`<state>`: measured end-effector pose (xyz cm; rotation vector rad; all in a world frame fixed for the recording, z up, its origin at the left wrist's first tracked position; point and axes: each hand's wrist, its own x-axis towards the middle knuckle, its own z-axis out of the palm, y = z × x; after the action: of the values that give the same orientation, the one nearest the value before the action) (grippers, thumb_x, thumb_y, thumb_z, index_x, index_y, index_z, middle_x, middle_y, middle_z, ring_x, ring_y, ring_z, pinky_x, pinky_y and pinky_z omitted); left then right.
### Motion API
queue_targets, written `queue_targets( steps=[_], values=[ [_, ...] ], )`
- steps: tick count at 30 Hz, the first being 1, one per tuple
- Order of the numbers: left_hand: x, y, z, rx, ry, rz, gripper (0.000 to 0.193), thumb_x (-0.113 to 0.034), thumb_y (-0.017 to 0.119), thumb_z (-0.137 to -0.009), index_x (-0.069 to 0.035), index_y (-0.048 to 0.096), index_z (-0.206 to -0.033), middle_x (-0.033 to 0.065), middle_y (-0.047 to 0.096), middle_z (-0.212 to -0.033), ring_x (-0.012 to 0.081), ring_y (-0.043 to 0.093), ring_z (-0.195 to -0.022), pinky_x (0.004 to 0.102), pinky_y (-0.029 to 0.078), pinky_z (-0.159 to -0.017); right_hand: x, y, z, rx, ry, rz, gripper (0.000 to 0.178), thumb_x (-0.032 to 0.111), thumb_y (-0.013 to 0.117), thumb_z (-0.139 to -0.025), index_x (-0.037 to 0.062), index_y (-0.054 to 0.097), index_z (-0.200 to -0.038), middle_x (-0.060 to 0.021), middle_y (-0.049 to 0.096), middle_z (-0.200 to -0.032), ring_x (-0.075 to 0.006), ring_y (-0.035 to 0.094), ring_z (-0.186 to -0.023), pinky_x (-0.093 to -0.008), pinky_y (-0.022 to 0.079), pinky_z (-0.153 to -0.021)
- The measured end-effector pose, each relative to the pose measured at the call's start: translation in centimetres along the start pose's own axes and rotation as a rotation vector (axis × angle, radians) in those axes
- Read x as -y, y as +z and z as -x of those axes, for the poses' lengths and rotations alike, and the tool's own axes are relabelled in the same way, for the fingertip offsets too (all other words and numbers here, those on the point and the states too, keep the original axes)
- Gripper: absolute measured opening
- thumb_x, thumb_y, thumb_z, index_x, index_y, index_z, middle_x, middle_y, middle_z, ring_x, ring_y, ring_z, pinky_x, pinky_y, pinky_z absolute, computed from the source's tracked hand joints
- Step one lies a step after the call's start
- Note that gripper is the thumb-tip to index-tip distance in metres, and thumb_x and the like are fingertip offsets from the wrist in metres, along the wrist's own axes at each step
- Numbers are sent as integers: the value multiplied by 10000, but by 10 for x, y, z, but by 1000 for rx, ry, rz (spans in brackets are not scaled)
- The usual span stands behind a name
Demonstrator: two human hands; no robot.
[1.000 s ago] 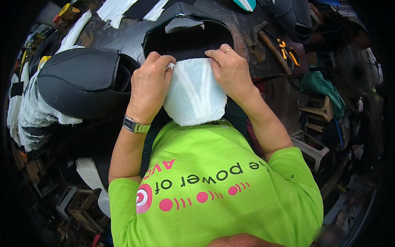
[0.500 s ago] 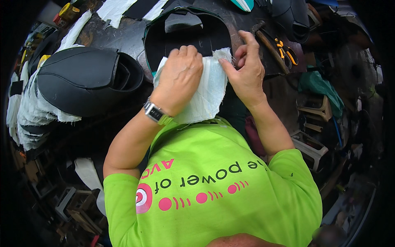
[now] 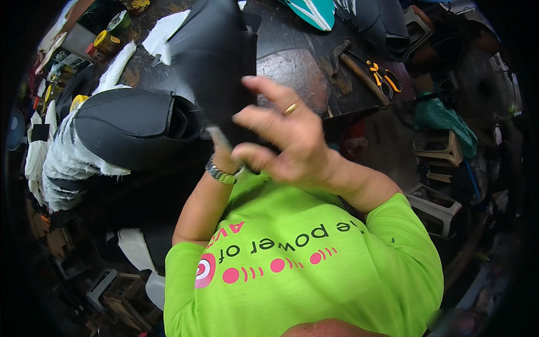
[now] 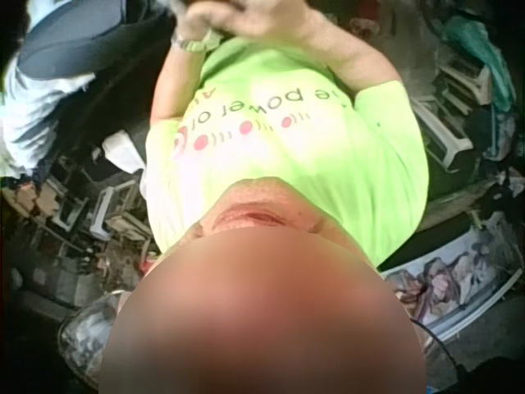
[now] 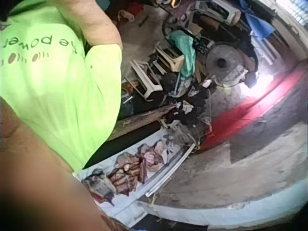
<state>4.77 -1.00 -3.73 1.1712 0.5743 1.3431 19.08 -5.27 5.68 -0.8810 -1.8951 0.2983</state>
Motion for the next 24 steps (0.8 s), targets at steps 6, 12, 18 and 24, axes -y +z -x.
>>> queue_targets(
  steps=[6, 12, 18, 24],
  values=[
    [-25, -28, 38, 171, -237, -236, 502, -313, 396, -1101, -75, 392, -1543, 106, 458, -1551, 224, 428, -1453, 347, 351, -1205, -12, 40, 9, 161, -215, 202, 462, 342, 773, -852, 156, 689, -1266, -117, 518, -1521, -264, 503, -1342, -535, 250, -1219],
    [-18, -37, 48, 183, -276, -110, 512, -313, 402, -1104, -69, 372, -1553, 98, 440, -1563, 220, 431, -1443, 338, 360, -1192, -17, 45, 22, 183, -210, 139, 418, 237, 800, -811, 106, 703, -1196, -115, 585, -1434, -262, 522, -1320, -487, 282, -1211],
    [-6, -38, 50, 194, -312, 34, 524, -313, 409, -1107, -62, 352, -1563, 91, 421, -1575, 215, 434, -1434, 328, 370, -1178, -15, 43, 19, 151, -185, 89, 500, 197, 817, -792, 73, 671, -1253, -138, 580, -1382, -299, 537, -1284, -488, 358, -1166],
    [-40, -1, 18, 70, -41, -489, 560, -320, 493, -1062, 0, 392, -1511, 179, 417, -1563, 320, 364, -1481, 438, 278, -1214, -3, 0, 9, -8, 222, -411, 827, 318, 864, -836, 34, 469, -1505, -189, 528, -1382, -277, 582, -1205, -381, 506, -999]
  ],
)
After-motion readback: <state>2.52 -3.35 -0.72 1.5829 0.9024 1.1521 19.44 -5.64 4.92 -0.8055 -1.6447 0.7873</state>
